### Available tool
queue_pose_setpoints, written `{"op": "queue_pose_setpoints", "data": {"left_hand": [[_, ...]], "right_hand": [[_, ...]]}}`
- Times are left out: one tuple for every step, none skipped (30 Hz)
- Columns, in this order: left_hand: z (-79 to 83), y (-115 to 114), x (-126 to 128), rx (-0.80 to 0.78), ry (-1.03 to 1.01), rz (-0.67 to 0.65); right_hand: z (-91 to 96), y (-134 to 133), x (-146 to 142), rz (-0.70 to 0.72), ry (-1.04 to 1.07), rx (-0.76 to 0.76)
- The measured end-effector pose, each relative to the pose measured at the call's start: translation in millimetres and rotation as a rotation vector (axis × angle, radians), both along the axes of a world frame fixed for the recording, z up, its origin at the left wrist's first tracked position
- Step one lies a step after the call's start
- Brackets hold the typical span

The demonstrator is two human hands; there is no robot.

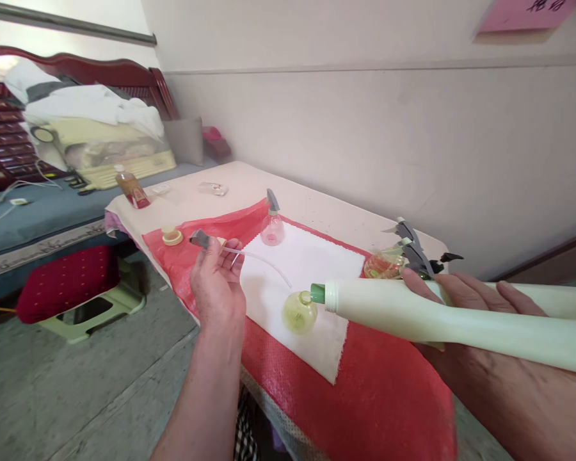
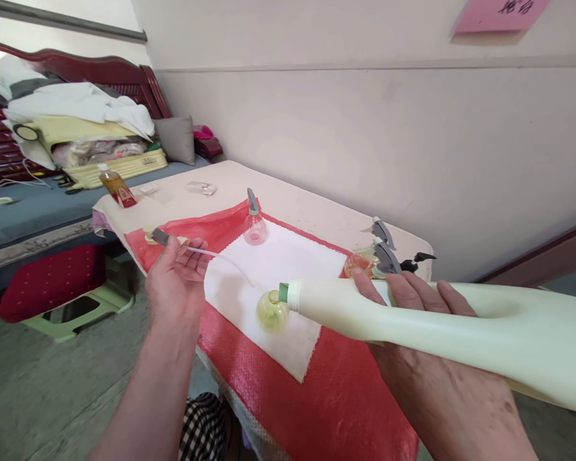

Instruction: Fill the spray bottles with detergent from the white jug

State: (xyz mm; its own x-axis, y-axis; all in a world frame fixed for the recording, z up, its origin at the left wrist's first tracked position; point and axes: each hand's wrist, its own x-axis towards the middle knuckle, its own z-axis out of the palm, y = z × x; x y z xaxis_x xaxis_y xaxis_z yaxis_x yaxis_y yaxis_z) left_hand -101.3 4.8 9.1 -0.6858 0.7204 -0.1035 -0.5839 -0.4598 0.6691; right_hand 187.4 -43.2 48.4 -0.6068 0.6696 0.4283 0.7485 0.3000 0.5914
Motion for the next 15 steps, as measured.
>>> {"op": "queue_pose_setpoints", "data": {"left_hand": [[-0.6,0.2,-0.3,0.000,0.002,-0.001],[-1.3,0.5,-0.5,0.000,0.004,-0.002],[-1.9,0.7,-0.8,0.000,0.007,-0.003],[-2.5,1.0,-1.0,-0.001,0.011,-0.003],[-2.9,1.3,-1.1,-0.001,0.015,-0.002],[-3.2,1.5,-1.2,-0.002,0.019,-0.002],[-3.3,1.7,-1.3,-0.003,0.019,-0.001],[-3.3,1.8,-1.4,-0.004,0.016,-0.002],[-3.2,2.0,-1.4,-0.005,0.011,-0.004],[-3.1,2.1,-1.5,-0.005,0.004,-0.006],[-3.0,2.2,-1.6,-0.005,-0.002,-0.006],[-3.0,2.4,-1.7,-0.006,-0.005,-0.006],[-3.0,2.5,-1.8,-0.006,-0.005,-0.004],[-3.2,2.7,-1.9,-0.007,-0.004,-0.002],[-3.4,2.8,-1.9,-0.009,-0.001,-0.001]], "right_hand": [[0.2,0.4,-0.1,0.002,0.003,0.005],[0.2,0.6,0.0,0.001,0.004,0.005],[0.0,0.6,0.1,-0.004,0.006,0.005],[-0.4,0.4,0.3,-0.011,0.005,0.006],[-0.9,0.1,0.5,-0.014,0.005,0.011],[-1.3,-0.4,0.7,-0.017,0.002,0.011],[-1.5,-0.9,0.7,-0.018,0.003,0.012],[-1.6,-1.3,0.6,-0.019,0.007,0.014],[-1.5,-1.5,0.3,-0.019,0.012,0.016],[-1.2,-1.6,-0.1,-0.016,0.011,0.012],[-0.9,-1.5,-0.4,-0.010,0.009,0.011],[-0.6,-1.1,-0.7,-0.003,0.005,0.010],[-0.3,-0.8,-0.9,0.004,0.002,0.011],[-0.3,-0.4,-1.0,0.006,0.001,0.013],[-0.4,-0.2,-1.1,0.004,0.001,0.013]]}}
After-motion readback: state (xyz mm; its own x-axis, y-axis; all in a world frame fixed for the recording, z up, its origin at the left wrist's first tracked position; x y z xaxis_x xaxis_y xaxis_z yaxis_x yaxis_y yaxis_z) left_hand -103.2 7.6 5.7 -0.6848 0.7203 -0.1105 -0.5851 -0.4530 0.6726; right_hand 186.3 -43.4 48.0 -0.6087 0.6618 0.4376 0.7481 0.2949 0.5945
